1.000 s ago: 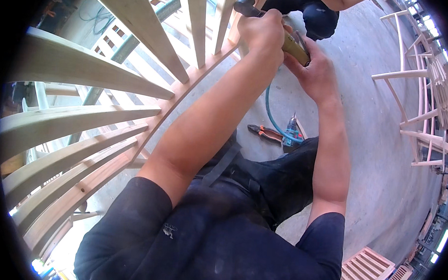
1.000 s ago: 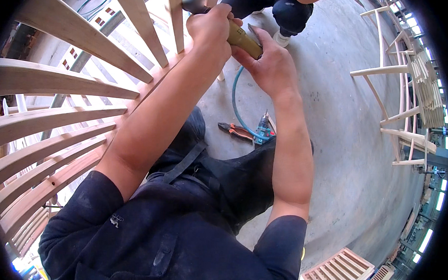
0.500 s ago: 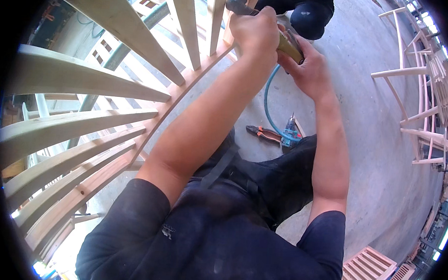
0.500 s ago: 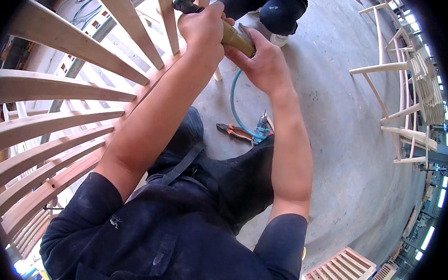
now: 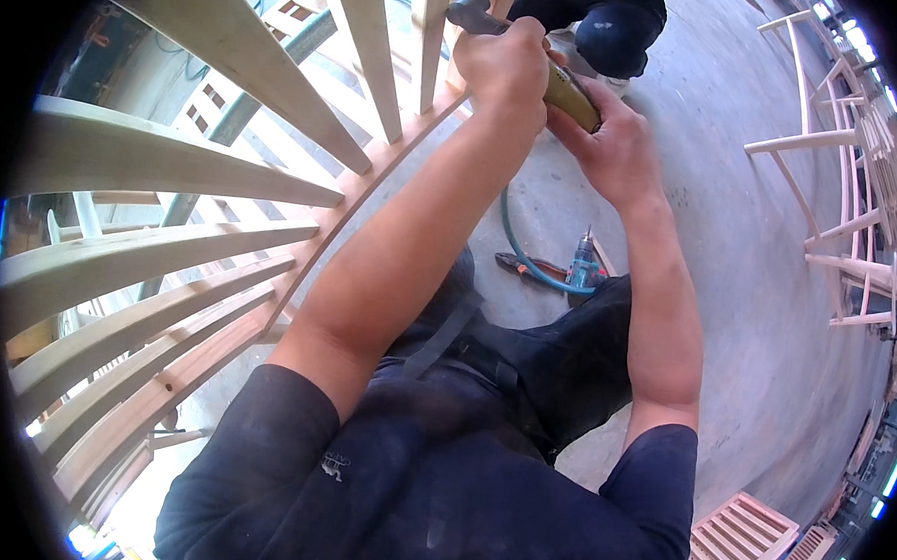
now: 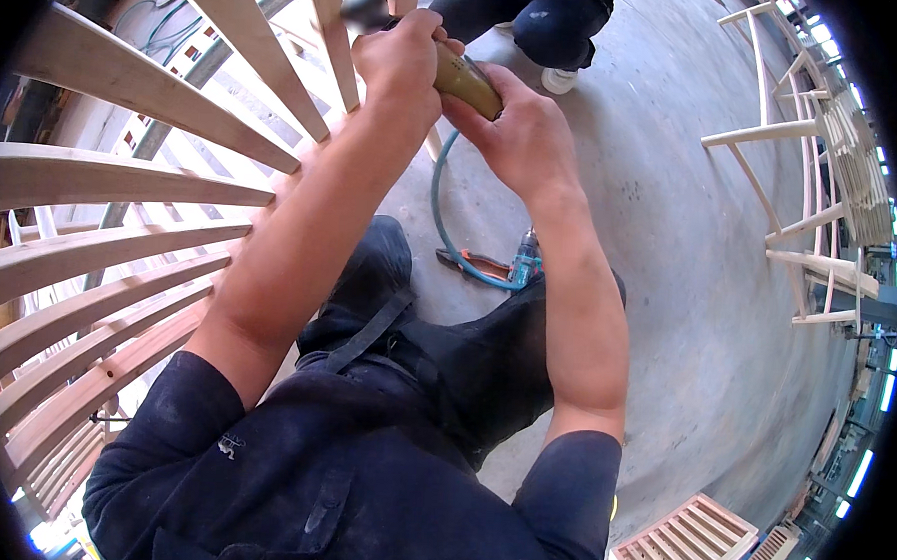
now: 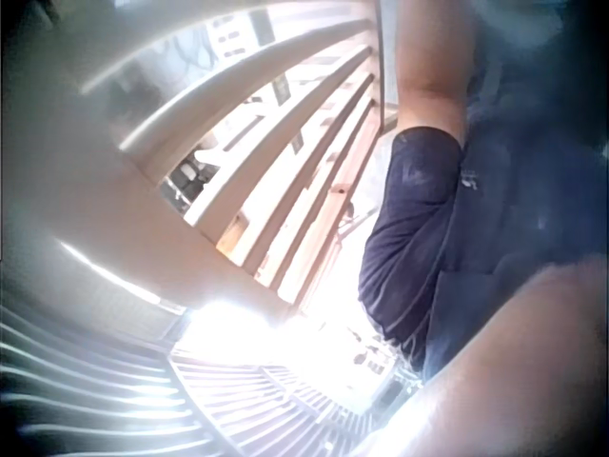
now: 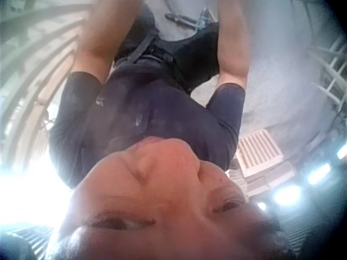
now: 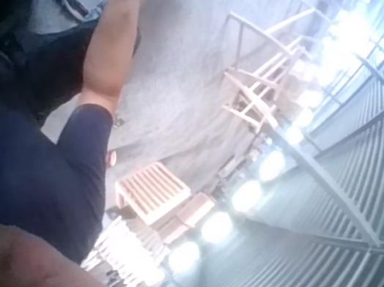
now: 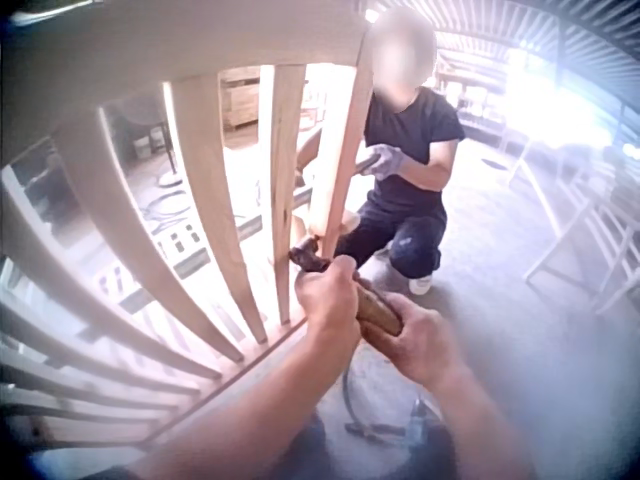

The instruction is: The person sits on the floor and uses a pneumatic nail gun to attach wooden slats to the frame of a chair. They pick up nails from a container on the floor and insert them into the gun before firing them into the wood. Another person is visible in the background working on a similar chair.

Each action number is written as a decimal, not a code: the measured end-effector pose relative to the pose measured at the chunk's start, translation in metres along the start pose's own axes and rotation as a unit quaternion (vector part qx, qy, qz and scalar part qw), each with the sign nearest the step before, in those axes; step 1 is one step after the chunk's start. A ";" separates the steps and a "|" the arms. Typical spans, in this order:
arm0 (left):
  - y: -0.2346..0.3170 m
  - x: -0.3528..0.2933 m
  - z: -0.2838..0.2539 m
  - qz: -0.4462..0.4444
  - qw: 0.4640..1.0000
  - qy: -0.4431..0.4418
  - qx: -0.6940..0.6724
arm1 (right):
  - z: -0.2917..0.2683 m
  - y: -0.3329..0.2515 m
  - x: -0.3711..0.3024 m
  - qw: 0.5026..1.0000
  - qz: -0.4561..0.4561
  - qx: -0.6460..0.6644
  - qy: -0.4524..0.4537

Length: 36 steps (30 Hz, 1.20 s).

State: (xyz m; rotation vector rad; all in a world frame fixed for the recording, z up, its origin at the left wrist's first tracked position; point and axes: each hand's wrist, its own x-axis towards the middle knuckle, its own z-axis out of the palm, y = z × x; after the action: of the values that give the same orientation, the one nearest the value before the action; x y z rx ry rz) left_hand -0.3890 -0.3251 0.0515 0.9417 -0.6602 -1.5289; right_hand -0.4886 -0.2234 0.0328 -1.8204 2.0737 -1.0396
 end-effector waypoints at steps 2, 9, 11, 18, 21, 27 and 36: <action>0.000 0.001 0.000 -0.006 1.000 0.002 0.018 | 0.003 0.002 0.001 1.000 -0.004 -0.021 0.015; 0.000 -0.002 -0.002 0.008 0.999 0.001 0.035 | 0.012 0.006 -0.001 0.998 -0.017 -0.040 0.047; 0.000 -0.002 -0.002 -0.001 1.000 0.000 0.025 | 0.013 0.010 0.000 0.998 -0.030 -0.027 0.042; -0.003 0.002 0.001 0.009 1.000 0.018 0.014 | 0.014 0.016 0.002 0.996 -0.063 -0.033 0.060; -0.005 0.004 0.007 -0.006 1.000 0.026 -0.009 | 0.012 0.025 0.011 0.995 -0.068 -0.049 0.062; 0.001 0.000 0.001 -0.005 0.999 0.019 0.029 | 0.016 0.014 0.002 0.998 -0.013 -0.051 0.042; 0.002 0.001 0.000 -0.010 1.000 0.004 0.018 | 0.012 0.010 0.005 0.999 -0.034 -0.012 0.019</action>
State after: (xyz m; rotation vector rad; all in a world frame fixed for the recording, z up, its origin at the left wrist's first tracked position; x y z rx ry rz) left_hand -0.3878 -0.3268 0.0531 0.9833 -0.6764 -1.5347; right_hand -0.4909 -0.2326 0.0189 -1.9092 2.0670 -1.0799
